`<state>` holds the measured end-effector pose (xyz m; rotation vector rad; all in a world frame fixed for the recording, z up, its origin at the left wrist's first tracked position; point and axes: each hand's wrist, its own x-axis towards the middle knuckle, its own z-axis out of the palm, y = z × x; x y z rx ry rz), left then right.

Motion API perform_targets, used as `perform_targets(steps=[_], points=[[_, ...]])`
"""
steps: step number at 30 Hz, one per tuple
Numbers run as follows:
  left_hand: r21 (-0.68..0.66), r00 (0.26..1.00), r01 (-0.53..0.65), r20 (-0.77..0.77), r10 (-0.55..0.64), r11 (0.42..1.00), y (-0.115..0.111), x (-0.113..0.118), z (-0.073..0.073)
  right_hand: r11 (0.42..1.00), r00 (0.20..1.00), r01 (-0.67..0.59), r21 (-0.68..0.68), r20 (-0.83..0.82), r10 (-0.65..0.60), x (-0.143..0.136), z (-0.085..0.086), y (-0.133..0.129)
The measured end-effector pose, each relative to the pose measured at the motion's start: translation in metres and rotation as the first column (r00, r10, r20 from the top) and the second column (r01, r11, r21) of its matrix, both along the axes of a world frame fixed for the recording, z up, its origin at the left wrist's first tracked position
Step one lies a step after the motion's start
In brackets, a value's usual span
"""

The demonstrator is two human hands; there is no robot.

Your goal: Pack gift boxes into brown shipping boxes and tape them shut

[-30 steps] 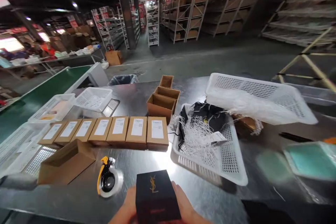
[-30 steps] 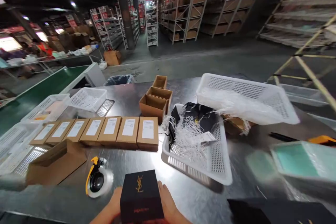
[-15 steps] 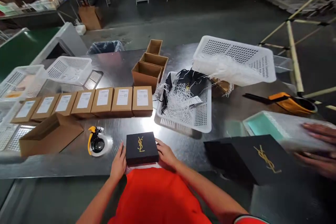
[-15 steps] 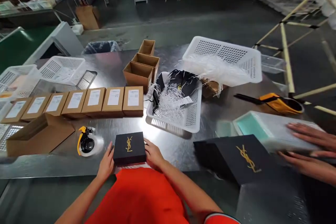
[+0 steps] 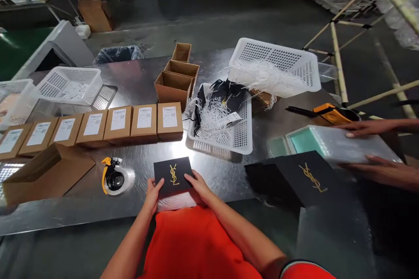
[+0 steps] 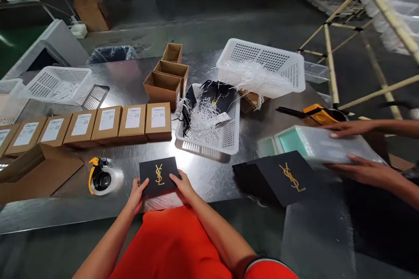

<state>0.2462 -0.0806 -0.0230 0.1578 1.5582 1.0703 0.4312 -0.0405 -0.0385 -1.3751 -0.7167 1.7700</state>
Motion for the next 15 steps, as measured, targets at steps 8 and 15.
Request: perform_targets(steps=[8,15], points=[[-0.030,0.937,0.008,0.349,0.002,1.000,0.013,0.019,0.064,0.974,0.965,0.225,-0.021,-0.137,-0.225,0.026,0.066,0.011],[0.002,0.927,0.012,0.375,-0.012,1.000,0.024,0.071,0.073,0.835,0.777,0.541,-0.100,-0.319,-0.542,0.010,0.087,-0.001]])
